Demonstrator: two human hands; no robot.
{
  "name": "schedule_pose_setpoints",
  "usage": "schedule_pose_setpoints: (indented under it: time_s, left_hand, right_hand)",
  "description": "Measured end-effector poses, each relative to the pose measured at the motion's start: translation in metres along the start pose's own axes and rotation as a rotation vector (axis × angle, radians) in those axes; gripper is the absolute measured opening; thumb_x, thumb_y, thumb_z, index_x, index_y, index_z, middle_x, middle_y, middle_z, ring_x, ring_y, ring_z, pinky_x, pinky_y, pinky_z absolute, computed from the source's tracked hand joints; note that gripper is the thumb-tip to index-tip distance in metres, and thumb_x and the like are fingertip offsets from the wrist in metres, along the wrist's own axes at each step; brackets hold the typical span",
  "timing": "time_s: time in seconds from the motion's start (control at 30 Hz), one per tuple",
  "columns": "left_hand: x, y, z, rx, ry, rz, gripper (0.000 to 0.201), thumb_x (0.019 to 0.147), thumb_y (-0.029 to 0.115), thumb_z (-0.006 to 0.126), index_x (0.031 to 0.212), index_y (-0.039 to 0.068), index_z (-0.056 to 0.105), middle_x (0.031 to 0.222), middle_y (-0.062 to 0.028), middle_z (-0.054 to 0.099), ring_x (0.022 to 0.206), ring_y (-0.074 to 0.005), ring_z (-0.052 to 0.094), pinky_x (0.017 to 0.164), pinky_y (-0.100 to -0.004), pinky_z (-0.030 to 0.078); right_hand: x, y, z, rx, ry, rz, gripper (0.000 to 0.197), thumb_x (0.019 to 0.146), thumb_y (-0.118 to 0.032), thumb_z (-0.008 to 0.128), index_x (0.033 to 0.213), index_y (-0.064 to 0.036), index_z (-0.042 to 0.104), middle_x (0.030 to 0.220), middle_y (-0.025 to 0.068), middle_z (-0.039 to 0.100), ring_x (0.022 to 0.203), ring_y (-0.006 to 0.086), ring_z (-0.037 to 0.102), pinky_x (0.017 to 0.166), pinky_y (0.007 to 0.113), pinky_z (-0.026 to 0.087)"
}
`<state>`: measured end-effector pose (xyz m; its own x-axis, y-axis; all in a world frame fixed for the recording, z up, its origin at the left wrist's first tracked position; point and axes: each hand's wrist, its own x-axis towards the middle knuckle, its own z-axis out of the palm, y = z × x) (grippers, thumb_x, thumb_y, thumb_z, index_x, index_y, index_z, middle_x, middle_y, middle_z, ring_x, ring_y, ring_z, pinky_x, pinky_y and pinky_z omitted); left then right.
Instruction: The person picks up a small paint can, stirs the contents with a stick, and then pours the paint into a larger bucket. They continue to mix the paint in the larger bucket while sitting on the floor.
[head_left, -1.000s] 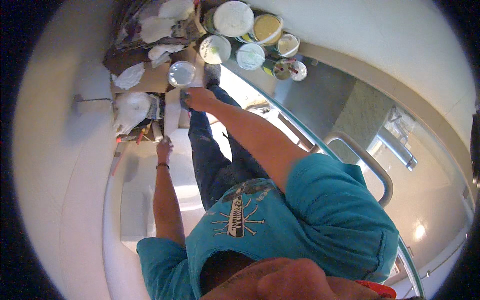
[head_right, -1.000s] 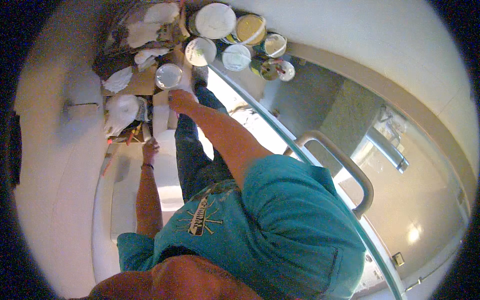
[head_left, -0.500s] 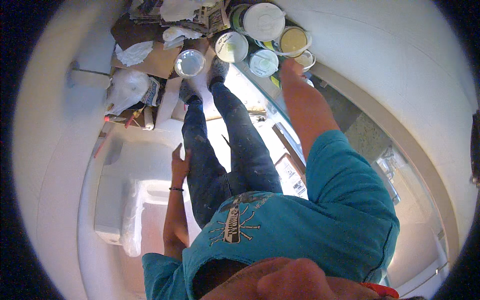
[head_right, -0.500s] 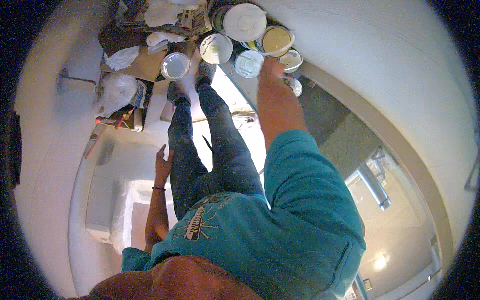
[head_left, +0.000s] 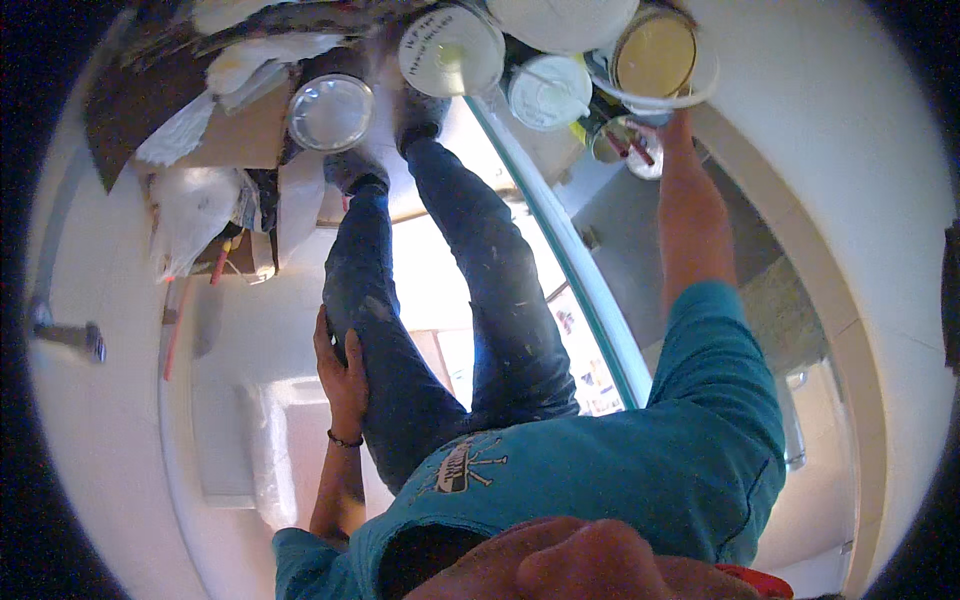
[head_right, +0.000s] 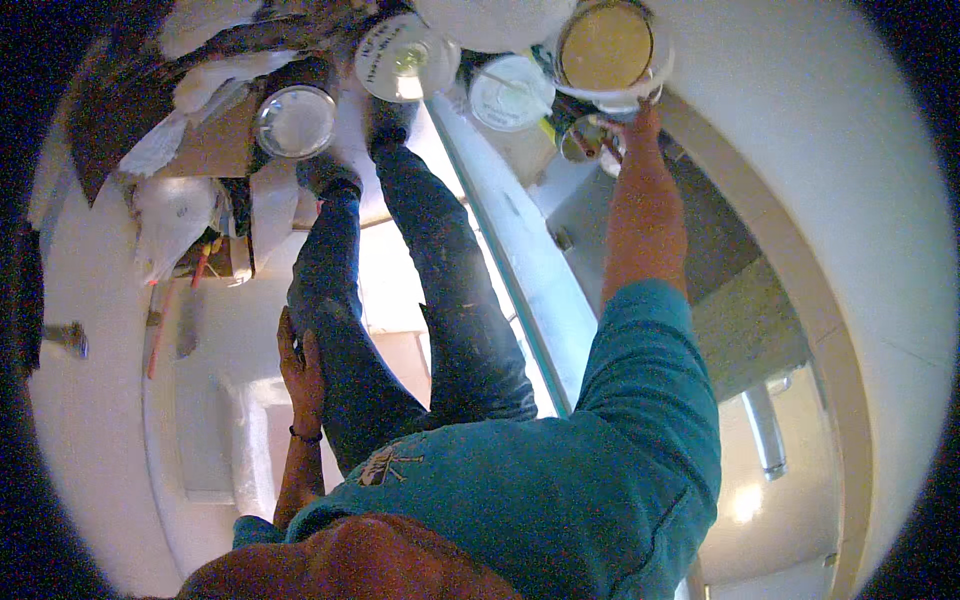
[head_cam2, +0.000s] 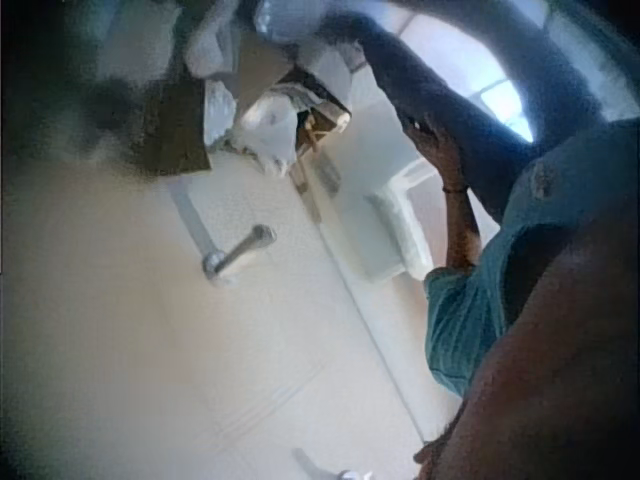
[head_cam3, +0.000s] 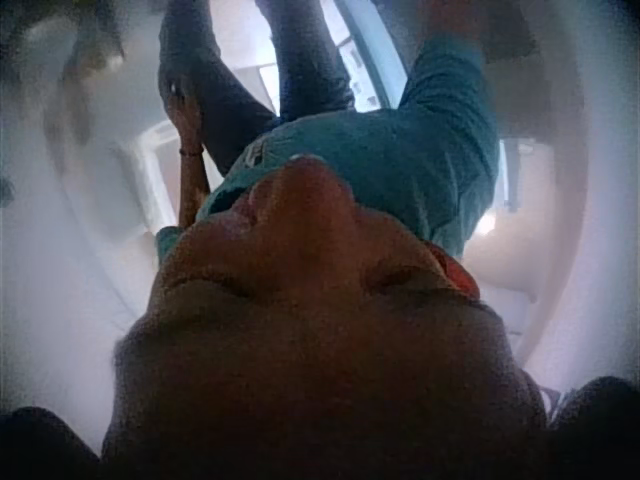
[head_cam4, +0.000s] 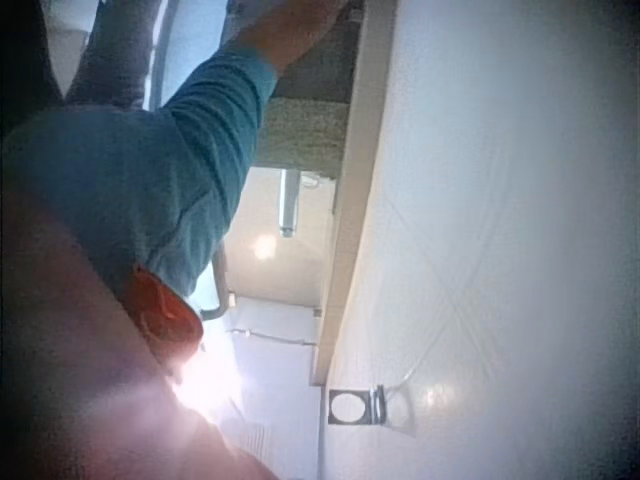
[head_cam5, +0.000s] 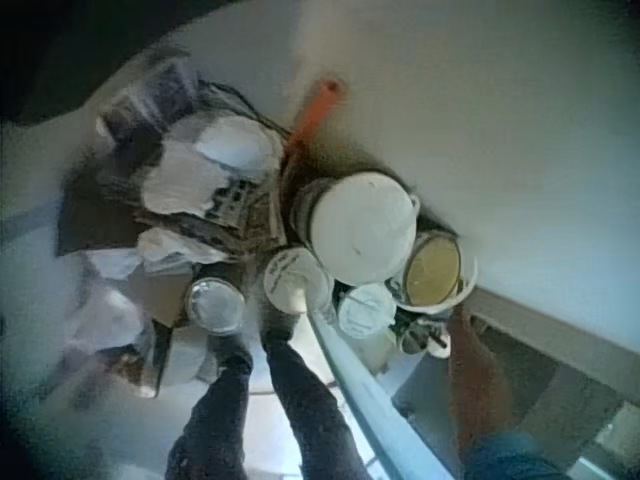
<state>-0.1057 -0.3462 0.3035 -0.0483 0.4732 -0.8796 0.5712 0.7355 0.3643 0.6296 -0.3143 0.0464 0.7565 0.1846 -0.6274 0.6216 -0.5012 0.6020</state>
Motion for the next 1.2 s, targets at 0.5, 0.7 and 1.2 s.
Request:
schedule_pose_setpoints:
  time_s: [0.5,0.7,1.2]
  left_hand:
    - [0.004,0.007,-0.006,-0.076,-0.026,-0.019,0.061,0.109,0.028,0.054,0.160,0.000,0.036,0.161,-0.0233,0.044,0.146,-0.0374,0.045,0.121,-0.0455,0.037]
    - [-0.012,-0.018,-0.005,-0.110,-0.037,-0.048,0.060,0.109,0.034,0.056,0.157,0.000,0.042,0.155,-0.0248,0.050,0.142,-0.0369,0.051,0.118,-0.0437,0.041]
    - [-0.024,-0.065,0.000,0.012,0.053,0.139,0.064,0.105,0.046,0.054,0.139,-0.008,0.059,0.138,-0.0327,0.062,0.130,-0.0461,0.059,0.111,-0.0476,0.047]
  right_hand:
    - [0.000,0.006,-0.021,1.159,0.096,0.221,0.048,0.094,-0.040,0.067,0.135,-0.0152,0.059,0.126,0.0081,0.068,0.116,0.0282,0.067,0.097,0.049,0.057]
    - [-0.067,0.069,-0.067,0.838,0.231,0.167,0.045,0.096,-0.042,0.063,0.131,-0.0120,0.062,0.122,0.0085,0.070,0.112,0.0286,0.069,0.094,0.047,0.058]
    - [-0.261,0.164,-0.260,0.643,0.292,0.600,0.056,0.102,-0.040,0.050,0.140,-0.0003,0.058,0.147,0.0185,0.059,0.130,0.0338,0.063,0.112,0.045,0.046]
